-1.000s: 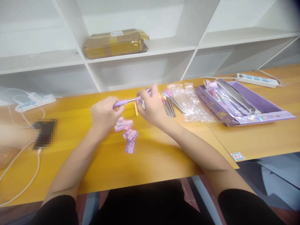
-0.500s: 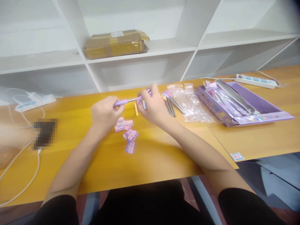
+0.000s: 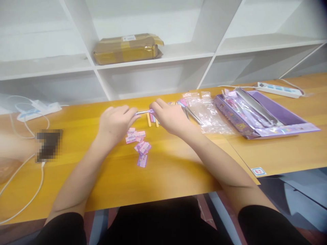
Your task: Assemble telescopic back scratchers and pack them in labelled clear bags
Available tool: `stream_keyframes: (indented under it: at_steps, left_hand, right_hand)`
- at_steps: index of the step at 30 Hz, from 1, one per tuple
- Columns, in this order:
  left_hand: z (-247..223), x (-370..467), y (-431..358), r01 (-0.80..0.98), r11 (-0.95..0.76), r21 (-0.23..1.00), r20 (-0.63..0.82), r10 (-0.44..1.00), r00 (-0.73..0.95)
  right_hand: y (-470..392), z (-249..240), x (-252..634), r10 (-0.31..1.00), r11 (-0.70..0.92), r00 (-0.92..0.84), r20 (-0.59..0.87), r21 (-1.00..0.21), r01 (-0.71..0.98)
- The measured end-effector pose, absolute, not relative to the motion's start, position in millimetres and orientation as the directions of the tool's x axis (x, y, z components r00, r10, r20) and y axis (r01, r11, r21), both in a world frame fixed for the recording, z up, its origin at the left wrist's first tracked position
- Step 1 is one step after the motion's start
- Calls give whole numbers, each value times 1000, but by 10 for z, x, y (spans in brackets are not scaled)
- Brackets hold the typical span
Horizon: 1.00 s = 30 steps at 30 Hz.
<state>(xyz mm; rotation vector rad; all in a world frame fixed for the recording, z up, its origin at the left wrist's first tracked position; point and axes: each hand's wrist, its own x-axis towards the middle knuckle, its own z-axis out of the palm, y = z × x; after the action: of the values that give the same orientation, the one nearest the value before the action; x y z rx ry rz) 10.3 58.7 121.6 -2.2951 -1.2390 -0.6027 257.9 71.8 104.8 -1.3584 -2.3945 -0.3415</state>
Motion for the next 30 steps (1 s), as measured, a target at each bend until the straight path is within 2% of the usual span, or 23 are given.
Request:
stream_keyframes:
  at_steps: [5, 10, 15, 23, 30]
  left_hand:
    - [1209, 109, 588, 827, -549, -124, 552, 654, 517]
    - [1190, 109, 594, 810, -565, -157, 544, 635, 548]
    - [1217, 84, 575, 805, -581, -116, 522, 654, 548]
    - [1278, 106, 536, 810, -580, -85, 549, 651, 524]
    - [1291, 106, 529, 802, -591, -87, 556, 639, 532]
  right_hand:
    - [726, 1011, 2605, 644, 622, -580, 499, 100, 777]
    - [765, 993, 2616, 604, 642, -595, 530, 119, 757]
    - [746, 1000, 2605, 596, 658, -584, 551, 83, 749]
    - [725, 1010, 2607, 505, 756, -580, 639, -5, 654]
    - [759, 998, 2607, 455, 787, -592, 665, 11, 617]
